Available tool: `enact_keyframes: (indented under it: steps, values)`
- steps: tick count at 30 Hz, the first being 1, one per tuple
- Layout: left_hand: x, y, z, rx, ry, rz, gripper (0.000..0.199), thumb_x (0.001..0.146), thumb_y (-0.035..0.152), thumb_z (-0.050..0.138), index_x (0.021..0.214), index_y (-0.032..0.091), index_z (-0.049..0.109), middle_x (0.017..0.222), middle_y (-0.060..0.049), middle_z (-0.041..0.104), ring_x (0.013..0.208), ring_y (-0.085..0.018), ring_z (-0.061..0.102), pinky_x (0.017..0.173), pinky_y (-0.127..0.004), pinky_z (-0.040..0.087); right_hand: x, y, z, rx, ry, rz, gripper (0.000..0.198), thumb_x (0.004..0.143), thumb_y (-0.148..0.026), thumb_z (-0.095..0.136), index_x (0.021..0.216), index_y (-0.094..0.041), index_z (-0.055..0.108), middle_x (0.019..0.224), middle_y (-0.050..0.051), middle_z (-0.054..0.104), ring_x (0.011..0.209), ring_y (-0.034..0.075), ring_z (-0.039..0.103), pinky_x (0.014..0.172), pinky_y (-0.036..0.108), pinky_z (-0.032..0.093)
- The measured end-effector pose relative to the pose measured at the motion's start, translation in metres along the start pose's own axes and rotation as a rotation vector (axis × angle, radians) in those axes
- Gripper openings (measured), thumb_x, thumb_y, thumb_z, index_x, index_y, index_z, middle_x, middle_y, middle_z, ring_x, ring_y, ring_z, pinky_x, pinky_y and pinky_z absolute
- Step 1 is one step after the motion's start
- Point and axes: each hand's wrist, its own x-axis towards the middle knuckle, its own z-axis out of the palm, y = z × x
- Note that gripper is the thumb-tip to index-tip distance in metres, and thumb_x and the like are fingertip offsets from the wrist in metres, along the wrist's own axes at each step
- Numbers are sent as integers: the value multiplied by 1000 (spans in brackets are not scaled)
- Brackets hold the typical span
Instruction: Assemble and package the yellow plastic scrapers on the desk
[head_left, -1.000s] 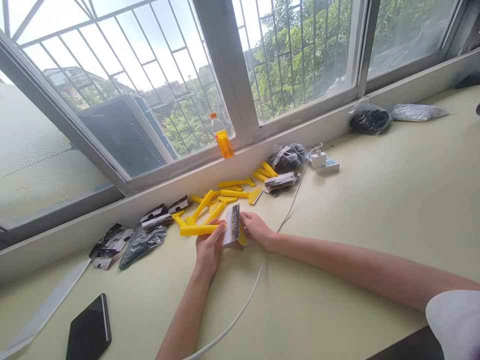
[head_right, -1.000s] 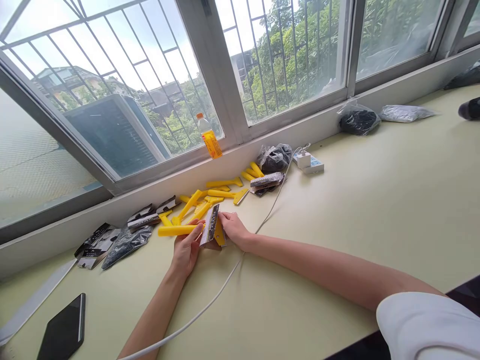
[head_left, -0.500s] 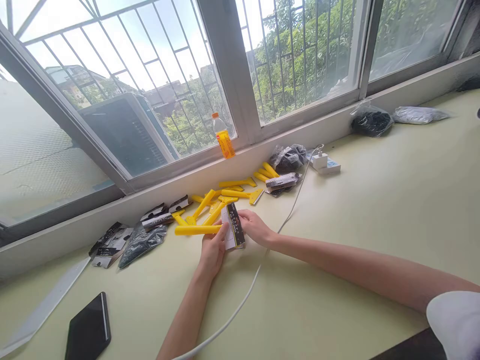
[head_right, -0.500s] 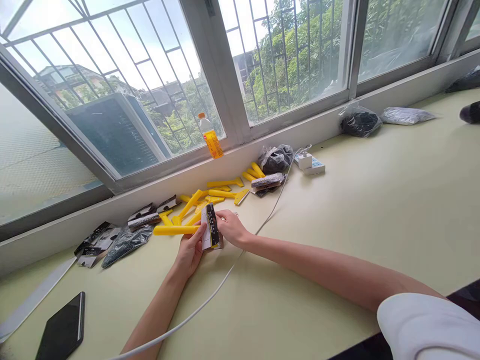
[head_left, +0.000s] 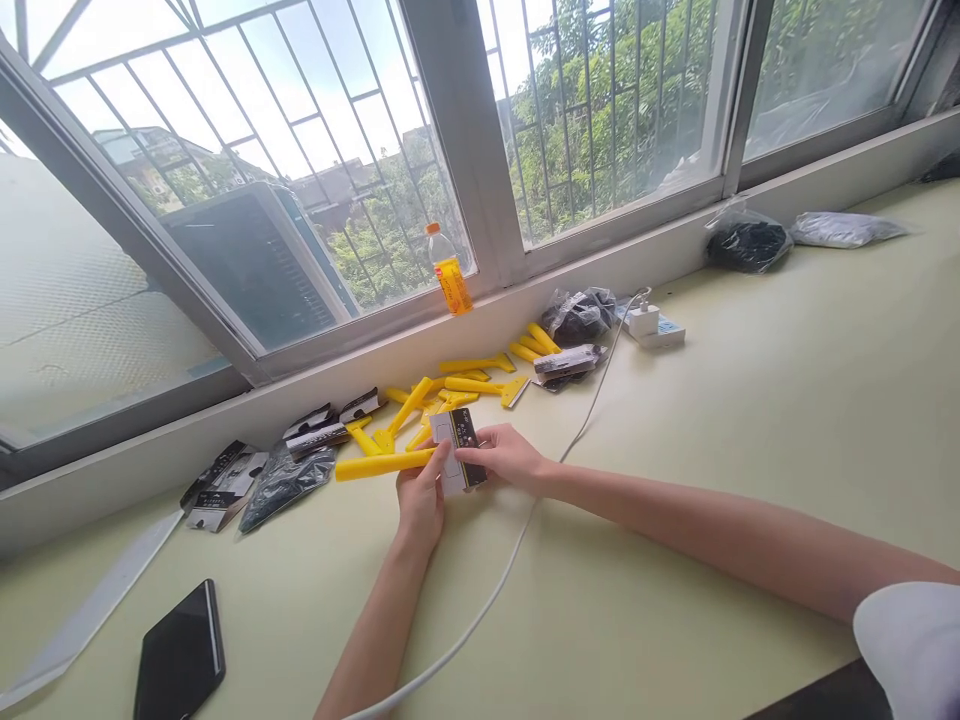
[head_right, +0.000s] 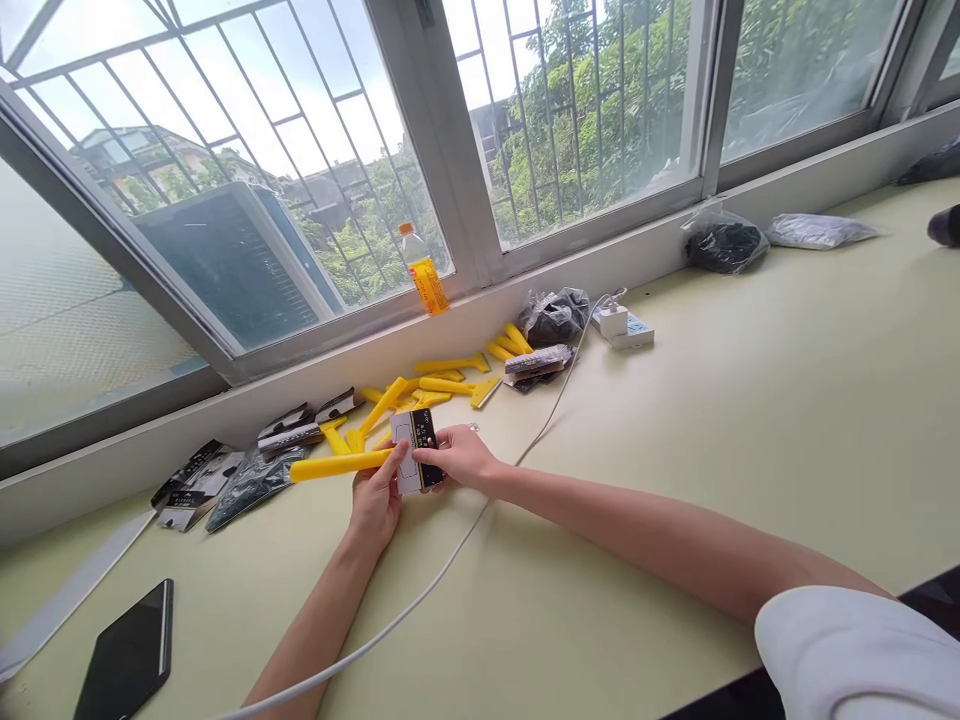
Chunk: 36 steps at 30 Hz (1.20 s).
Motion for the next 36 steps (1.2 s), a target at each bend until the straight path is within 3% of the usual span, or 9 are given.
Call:
enact_keyframes:
  steps: [4, 8, 10, 12, 15, 23, 27, 31, 36]
  values:
    - [2, 0, 0, -9, 16, 9, 55, 62, 37, 95, 107, 15, 72, 109, -8, 77, 92, -17, 73, 86, -31, 60, 2, -5, -4, 51, -67, 43, 35, 84, -42, 81, 93, -9, 73, 84, 11, 74, 64, 21, 72, 54, 26, 59]
    - [5, 7, -4, -26, 21, -57, 50, 78, 52, 81, 110, 15, 71, 105, -11, 76, 92, -18, 72, 78, -29, 59, 6, -22, -12, 134, -44, 72, 29, 88, -32, 80, 98, -7, 72, 88, 14, 76, 64, 20, 73, 54, 23, 59]
    - [6, 11, -7, -32, 74, -99, 45, 84, 53, 73, 109, 16, 70, 98, -11, 76, 88, -17, 72, 73, -27, 58, 10, -35, -21, 180, 66, 82, 21, 92, -25, 76, 99, -6, 71, 89, 15, 75, 64, 19, 74, 55, 22, 60]
    - [7, 13, -9, -34, 125, -125, 41, 87, 51, 69, 108, 16, 68, 95, -11, 75, 85, -16, 72, 72, -25, 58, 14, -51, -33, 272, 259, 84, 10, 96, -15, 69, 94, -6, 67, 87, 15, 75, 64, 18, 73, 60, 25, 63]
    - [8, 14, -9, -23, 115, -130, 39, 87, 50, 68, 104, 15, 68, 92, -10, 73, 80, -15, 70, 70, -24, 57, 22, -70, -58, 429, 510, -10, 7, 99, -9, 61, 92, -10, 60, 84, 11, 74, 68, 18, 74, 69, 28, 66]
    - [7, 13, -8, 18, 76, -130, 42, 82, 52, 72, 103, 15, 68, 90, -9, 72, 78, -15, 69, 68, -24, 56, 39, -72, -106, 485, 859, -135, 10, 102, -9, 52, 100, -18, 48, 81, 3, 67, 65, 14, 72, 67, 25, 65]
    - [8, 12, -11, 16, 63, -131, 43, 81, 53, 73, 102, 16, 68, 90, -9, 73, 78, -15, 69, 68, -24, 56, 40, -67, -116, 512, 971, -99, 18, 102, -12, 48, 119, -20, 45, 91, 3, 65, 66, 12, 71, 66, 25, 65]
    - [10, 11, -10, 14, 54, -137, 43, 80, 52, 74, 102, 16, 68, 89, -10, 73, 78, -15, 69, 68, -24, 56, 33, -77, -114, 590, 878, 81, 36, 100, -13, 42, 136, -17, 37, 103, 10, 64, 74, 15, 73, 65, 32, 66]
    - [10, 10, -11, 10, 64, -144, 41, 81, 50, 73, 103, 16, 68, 90, -10, 73, 78, -15, 69, 69, -24, 56, 17, -100, -75, 661, 442, 228, 32, 98, -17, 47, 128, -7, 47, 107, 21, 67, 92, 23, 75, 66, 28, 65]
